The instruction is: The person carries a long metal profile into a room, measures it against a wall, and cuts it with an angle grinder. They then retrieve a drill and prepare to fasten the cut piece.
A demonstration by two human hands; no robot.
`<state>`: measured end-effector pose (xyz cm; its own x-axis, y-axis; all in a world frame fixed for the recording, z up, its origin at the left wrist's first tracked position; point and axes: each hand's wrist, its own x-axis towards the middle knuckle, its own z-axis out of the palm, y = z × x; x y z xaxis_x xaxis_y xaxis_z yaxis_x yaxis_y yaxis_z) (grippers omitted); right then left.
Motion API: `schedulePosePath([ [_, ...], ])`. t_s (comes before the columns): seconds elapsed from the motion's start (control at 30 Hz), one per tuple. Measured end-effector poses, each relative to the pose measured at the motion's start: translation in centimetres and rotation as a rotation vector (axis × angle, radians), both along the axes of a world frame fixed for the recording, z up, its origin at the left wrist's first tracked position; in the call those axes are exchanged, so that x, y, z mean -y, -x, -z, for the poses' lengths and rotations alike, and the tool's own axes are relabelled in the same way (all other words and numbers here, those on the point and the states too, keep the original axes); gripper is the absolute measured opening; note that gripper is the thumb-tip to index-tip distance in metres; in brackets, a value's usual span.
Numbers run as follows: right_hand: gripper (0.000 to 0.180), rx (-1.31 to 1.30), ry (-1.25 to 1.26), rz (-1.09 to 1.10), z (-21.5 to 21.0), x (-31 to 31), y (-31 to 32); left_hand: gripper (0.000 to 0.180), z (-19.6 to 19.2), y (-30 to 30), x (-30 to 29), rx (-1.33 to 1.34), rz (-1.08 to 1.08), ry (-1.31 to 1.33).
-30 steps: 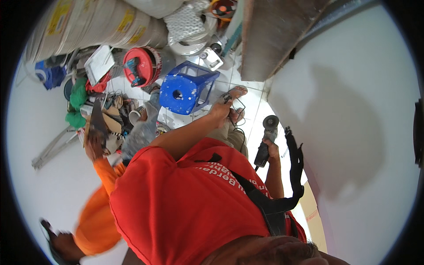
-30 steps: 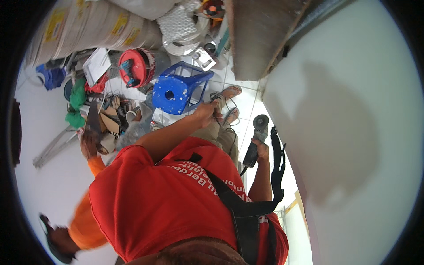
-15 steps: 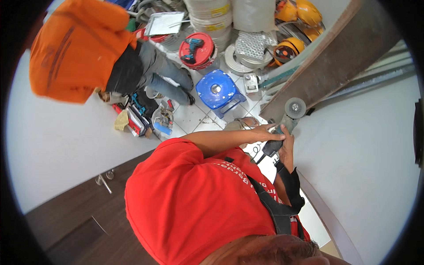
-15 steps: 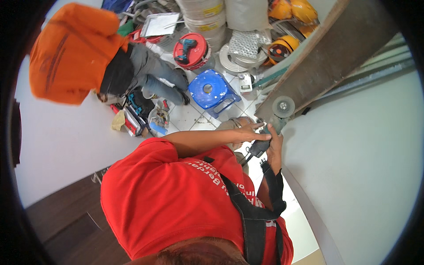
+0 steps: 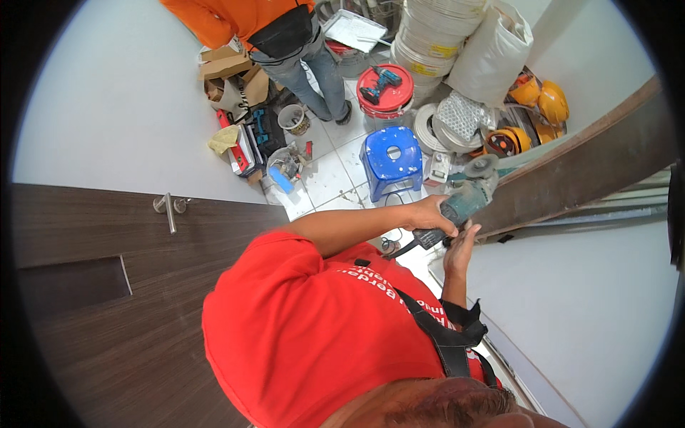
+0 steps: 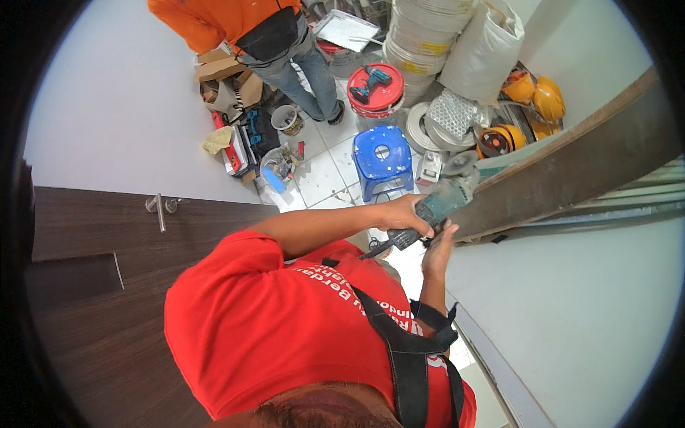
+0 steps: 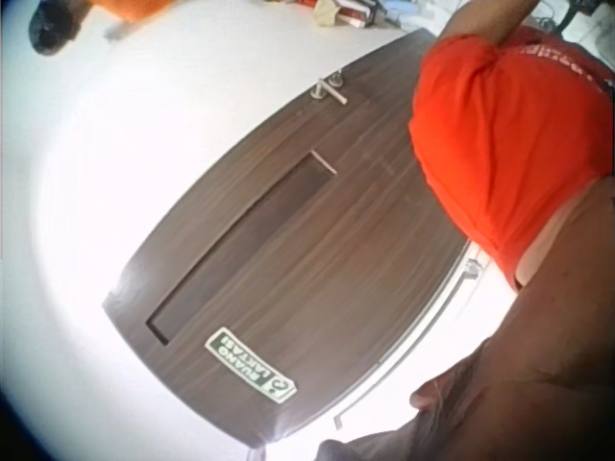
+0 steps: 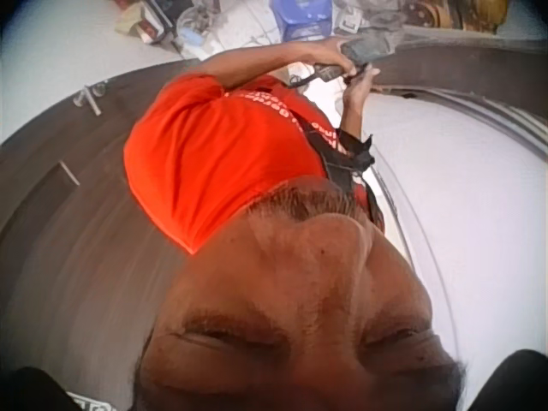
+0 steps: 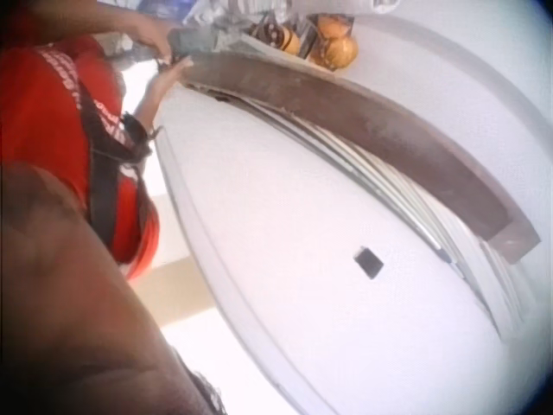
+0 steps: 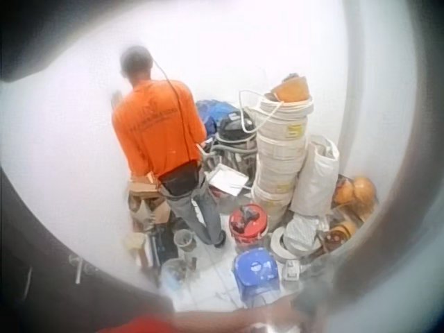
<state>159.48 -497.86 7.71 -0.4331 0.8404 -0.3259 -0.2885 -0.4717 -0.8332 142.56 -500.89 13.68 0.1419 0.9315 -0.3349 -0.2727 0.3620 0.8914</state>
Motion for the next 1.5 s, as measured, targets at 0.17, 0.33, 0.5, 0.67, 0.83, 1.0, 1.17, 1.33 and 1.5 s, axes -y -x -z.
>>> schedulePosePath([
  [0.17, 0.068, 0.191, -0.258, -0.786, 1.1, 4.0, 1.5, 0.056, 0.7, 4.5, 3.7, 0.246, -0.350, 0.168],
  [0.33, 0.030, 0.552, -0.338, -0.768, -1.8, 4.0, 4.5, 0.046, -2.8, 11.4, 6.0, 0.303, -0.437, 0.161],
  [0.5, 0.047, 0.929, -0.942, -1.127, 5.6, 1.3, 7.3, 0.049, -6.8, 15.7, 10.5, 0.188, -0.555, 0.074],
  [0.67, 0.060, 0.175, -0.686, -1.445, -4.5, 7.5, 14.8, 0.049, -12.0, 14.6, 8.9, 0.125, -0.565, -0.029],
  [0.83, 0.035, 0.145, -0.641, -1.591, -5.1, 8.3, 12.3, 0.073, -15.1, 16.3, 11.5, -0.422, -0.640, -0.099],
  [1.0, 0.025, 0.544, -0.815, -1.294, -10.6, -0.5, 5.4, 0.092, -14.5, 18.7, 14.0, -1.294, -0.460, 0.024],
  [1.17, 0.020, 0.334, -0.984, -0.906, -16.7, -6.5, 4.4, 0.091, -13.3, 14.7, 18.6, -1.384, 0.035, 0.212],
  [1.33, 0.019, 0.321, -0.980, -0.767, -10.1, -8.8, 12.3, 0.110, -12.9, 8.3, 19.9, -1.272, 0.304, 0.148],
  [1.5, 0.033, 0.270, -0.755, -1.367, 3.0, -3.0, 9.3, 0.113, -12.6, 6.5, 19.4, -1.119, 0.064, 0.108],
])
